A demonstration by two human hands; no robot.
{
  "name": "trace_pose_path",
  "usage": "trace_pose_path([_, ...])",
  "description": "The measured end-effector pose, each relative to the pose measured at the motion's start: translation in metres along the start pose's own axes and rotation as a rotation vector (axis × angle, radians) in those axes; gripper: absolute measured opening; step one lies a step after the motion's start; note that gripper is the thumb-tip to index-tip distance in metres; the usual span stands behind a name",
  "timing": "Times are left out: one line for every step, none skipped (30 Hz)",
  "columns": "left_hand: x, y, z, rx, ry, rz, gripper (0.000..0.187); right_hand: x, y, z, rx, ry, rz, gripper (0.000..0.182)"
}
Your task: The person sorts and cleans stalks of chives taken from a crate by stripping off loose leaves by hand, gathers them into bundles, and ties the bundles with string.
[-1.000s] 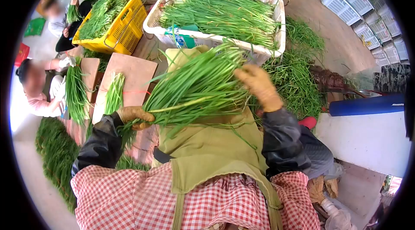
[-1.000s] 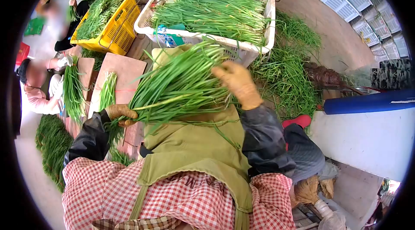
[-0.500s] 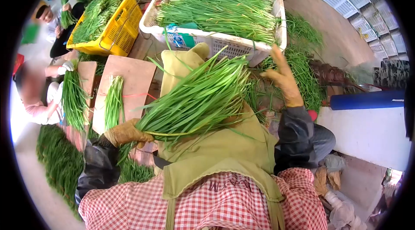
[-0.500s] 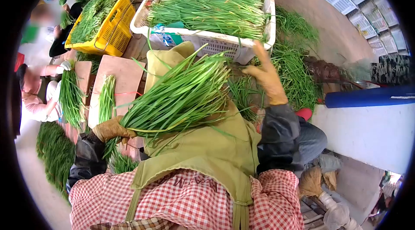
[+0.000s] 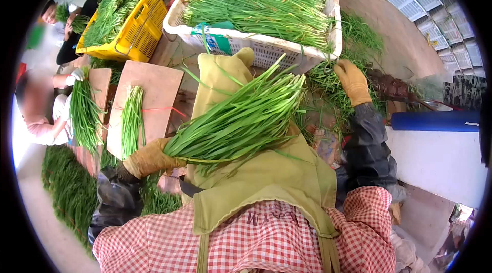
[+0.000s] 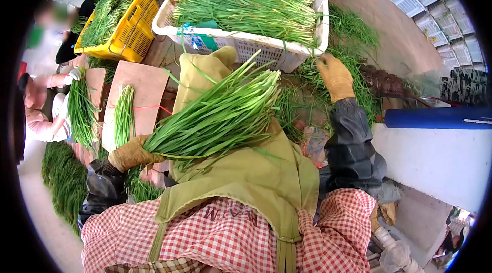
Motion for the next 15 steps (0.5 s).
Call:
trace_pose_path([0.000,0.000,-0.001,0.011,0.022,-0.025,0.034,0.000,-0.004,0.031,0.147,-0.096,0.047,0.039])
trace_pose_path([0.001,0.002,-0.001,0.018,0.015,-0.019,0.034,-0.001,-0.005,0.060,0.297,-0.189,0.092,0.042])
trace_pose_path([0.003,0.002,-0.002,0.033,0.039,-0.048,0.034,-0.009,-0.002,0.091,0.557,-0.279,0.238,0.043])
trace_pose_path([0.006,0.003,-0.002,0.053,0.062,-0.074,0.034,-0.012,0.010,0.106,0.593,-0.366,0.377,0.040])
trace_pose_path([0.010,0.002,0.002,0.073,0.050,-0.060,0.034,-0.005,0.038,0.093,0.434,-0.338,0.397,0.034])
trace_pose_path([0.016,-0.002,0.007,-0.009,0.036,0.035,0.031,0.003,0.039,0.083,0.357,-0.306,0.211,0.031])
trace_pose_path([0.023,-0.005,0.013,-0.097,0.025,0.124,0.029,0.010,0.038,0.074,0.273,-0.279,0.027,0.030])
trace_pose_path([0.028,-0.005,0.017,-0.085,0.112,0.158,0.030,0.012,0.035,0.060,0.408,-0.187,-0.171,0.030])
trace_pose_path([0.033,-0.008,0.024,-0.083,0.113,0.149,0.030,0.013,0.035,0.043,0.639,0.047,-0.153,0.031])
trace_pose_path([0.037,-0.009,0.033,-0.172,0.069,0.218,0.033,0.008,0.027,0.045,0.794,0.133,-0.148,0.031])
trace_pose_path([0.040,-0.008,0.039,-0.260,0.025,0.286,0.038,-0.003,0.021,0.047,0.949,0.219,-0.140,0.030])
trace_pose_path([0.043,-0.004,0.043,-0.314,0.037,0.270,0.044,-0.010,0.018,0.043,0.908,0.160,-0.085,0.029])
trace_pose_path([0.053,-0.005,0.052,-0.361,0.051,0.334,0.044,-0.016,0.012,0.045,0.916,0.150,-0.094,0.029])
trace_pose_path([0.057,-0.004,0.051,-0.397,0.070,0.390,0.044,-0.024,0.004,0.048,0.915,0.182,-0.090,0.028])
trace_pose_path([0.060,0.000,0.048,-0.435,0.092,0.449,0.044,-0.030,-0.004,0.052,0.911,0.212,-0.085,0.027])
Point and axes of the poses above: each hand's wrist, its own x-axis towards the middle knuckle, its own y-axis out of the palm, z = x × y, the point moved 3 cm from there along x, towards the middle knuckle, and after that the axes turned 10 degrees about -y, right-handed, at the moved point
